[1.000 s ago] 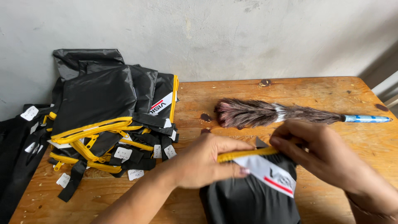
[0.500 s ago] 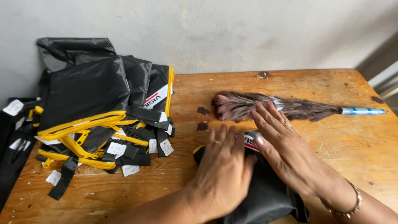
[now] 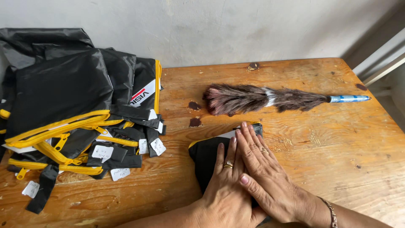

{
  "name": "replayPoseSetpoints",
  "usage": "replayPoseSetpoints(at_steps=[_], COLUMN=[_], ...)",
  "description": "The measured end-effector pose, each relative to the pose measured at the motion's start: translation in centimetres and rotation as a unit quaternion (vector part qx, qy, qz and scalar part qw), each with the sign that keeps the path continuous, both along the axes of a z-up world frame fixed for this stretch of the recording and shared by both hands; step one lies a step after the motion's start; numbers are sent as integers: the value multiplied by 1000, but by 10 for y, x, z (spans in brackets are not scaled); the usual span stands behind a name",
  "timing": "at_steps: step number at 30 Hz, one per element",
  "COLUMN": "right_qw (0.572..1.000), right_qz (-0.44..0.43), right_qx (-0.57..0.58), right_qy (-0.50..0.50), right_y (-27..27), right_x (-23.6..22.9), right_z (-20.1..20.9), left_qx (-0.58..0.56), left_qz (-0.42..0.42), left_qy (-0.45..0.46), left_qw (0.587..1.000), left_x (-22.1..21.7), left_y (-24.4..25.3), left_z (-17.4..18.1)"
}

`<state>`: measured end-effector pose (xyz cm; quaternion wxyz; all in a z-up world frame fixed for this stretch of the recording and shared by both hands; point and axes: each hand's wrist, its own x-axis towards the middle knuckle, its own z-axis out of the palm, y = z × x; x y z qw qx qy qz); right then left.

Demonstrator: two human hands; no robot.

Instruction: The person zips up a small black pouch with a yellow zipper and places it into a blue crate. They then unfold a larger black plastic bag on a wooden table and use a feather duster to sweep the surface of the bag.

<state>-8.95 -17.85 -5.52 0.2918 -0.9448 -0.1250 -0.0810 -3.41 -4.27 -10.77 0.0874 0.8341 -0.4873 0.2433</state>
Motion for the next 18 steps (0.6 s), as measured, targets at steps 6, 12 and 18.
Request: replayPoseSetpoints(at_steps=[6,12,18], right_qw=[996,993,989], right_qz=[-57,-109,-122], right_qx=[53,35,86], right_qy=[33,26,9], right_y=[1,0,2], right_x=[-3,2,2], right_z=[-12,-28,-30], left_qx=[-41,-16,26], left_qz=[-152,-214,-199], left_qy=[213,239,175], left_qw=[964,947,964], left_x=[7,27,28], left_y=[1,3,3], left_z=[4,19,11])
